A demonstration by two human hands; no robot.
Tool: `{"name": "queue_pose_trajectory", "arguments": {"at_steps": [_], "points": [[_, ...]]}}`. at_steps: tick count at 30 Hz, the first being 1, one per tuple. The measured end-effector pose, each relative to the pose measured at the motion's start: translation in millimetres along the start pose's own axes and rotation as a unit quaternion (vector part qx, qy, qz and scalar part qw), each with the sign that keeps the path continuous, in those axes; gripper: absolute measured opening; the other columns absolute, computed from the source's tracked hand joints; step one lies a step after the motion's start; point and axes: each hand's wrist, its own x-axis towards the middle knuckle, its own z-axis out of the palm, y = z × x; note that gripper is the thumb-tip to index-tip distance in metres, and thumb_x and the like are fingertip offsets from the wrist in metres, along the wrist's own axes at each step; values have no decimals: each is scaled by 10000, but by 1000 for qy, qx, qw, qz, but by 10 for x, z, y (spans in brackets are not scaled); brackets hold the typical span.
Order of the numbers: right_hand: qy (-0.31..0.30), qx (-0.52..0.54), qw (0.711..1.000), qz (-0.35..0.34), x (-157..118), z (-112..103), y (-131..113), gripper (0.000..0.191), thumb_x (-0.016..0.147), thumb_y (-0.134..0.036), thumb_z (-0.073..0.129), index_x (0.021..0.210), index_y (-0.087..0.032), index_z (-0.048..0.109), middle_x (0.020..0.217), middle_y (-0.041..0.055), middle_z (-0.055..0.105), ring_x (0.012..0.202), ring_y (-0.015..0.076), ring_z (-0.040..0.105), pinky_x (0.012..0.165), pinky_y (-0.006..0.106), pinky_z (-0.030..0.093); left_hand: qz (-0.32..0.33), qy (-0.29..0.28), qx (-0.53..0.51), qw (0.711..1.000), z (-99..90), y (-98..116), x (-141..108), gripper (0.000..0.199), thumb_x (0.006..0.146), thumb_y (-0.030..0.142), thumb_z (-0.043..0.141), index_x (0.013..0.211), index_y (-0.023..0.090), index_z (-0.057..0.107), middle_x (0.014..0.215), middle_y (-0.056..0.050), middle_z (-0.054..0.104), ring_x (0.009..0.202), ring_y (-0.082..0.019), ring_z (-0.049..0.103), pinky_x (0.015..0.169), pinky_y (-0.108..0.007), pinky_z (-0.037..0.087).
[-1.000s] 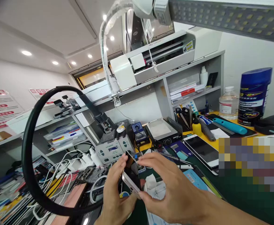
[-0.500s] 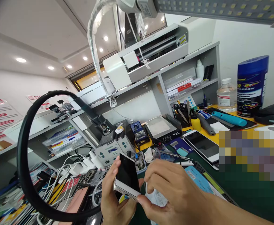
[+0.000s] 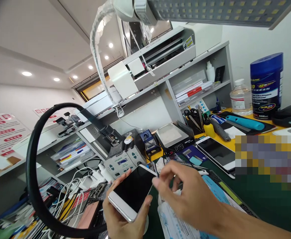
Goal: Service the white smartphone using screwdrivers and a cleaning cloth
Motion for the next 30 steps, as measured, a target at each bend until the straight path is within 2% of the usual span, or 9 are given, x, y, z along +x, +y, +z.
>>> {"name": "queue_pose_trajectory", "arguments": {"at_steps": [2,4,9,13,15,18,21,24,30], "points": [[-8,122,969,216,81,-16,9,335,917,-483,650,1119,-241,538,990,47,665,824,197,658,619,278,513,-116,40,-50,991,51,111,-4,670,656,196,881,1255,173,582,1239,-145,653,1139,-316,680,1013,-418,544],[-42,211,921,323,150,-11,26,464,895,-535,659,1203,-227,500,1066,83,672,873,234,697,633,303,561,-212,64,-103,970,91,191,-12,619,677,292,880,1219,186,600,1221,-141,685,1107,-314,700,986,-412,562],[-157,330,856,367,186,66,100,245,981,-389,547,969,-145,570,748,85,707,632,204,719,553,296,573,-324,61,-178,927,90,205,-48,709,621,376,915,1217,168,593,1240,-171,692,1114,-355,693,947,-439,581],[-144,353,857,348,173,52,118,196,995,-354,548,961,-161,543,680,42,698,572,160,703,512,243,557,-357,22,-176,917,3,181,-47,827,618,419,909,1326,173,560,1281,-163,678,1172,-341,662,965,-381,563],[-134,349,869,324,179,13,92,225,976,-381,591,954,-160,553,679,43,707,570,160,706,503,234,559,-395,0,-221,892,-53,182,-13,844,650,482,876,1370,190,547,1258,-151,698,1163,-340,667,950,-378,569],[-125,329,890,290,202,-43,40,288,920,-406,687,985,-146,582,663,47,721,538,162,698,478,222,555,-489,-38,-309,815,-131,156,79,564,768,490,785,1227,181,673,1086,-137,766,1012,-337,734,827,-403,625],[-118,309,900,283,230,-76,26,332,924,-444,683,1030,-138,612,675,52,734,543,161,702,469,216,552,-577,-105,-323,743,-182,83,171,254,849,310,740,986,97,750,822,-144,779,733,-281,767,597,-327,638],[-113,301,899,296,254,-87,50,369,971,-496,599,982,-130,651,713,77,750,584,155,707,504,220,561,-623,-170,-367,669,-199,17,223,198,887,211,677,981,51,747,799,-163,773,669,-249,757,527,-275,609],[-134,297,896,301,239,-44,87,411,964,-495,614,934,-102,728,784,96,750,627,151,685,563,249,560,-651,-309,-460,519,-158,106,232,278,800,134,616,1044,54,722,901,-166,764,695,-286,765,674,-382,610]]}}
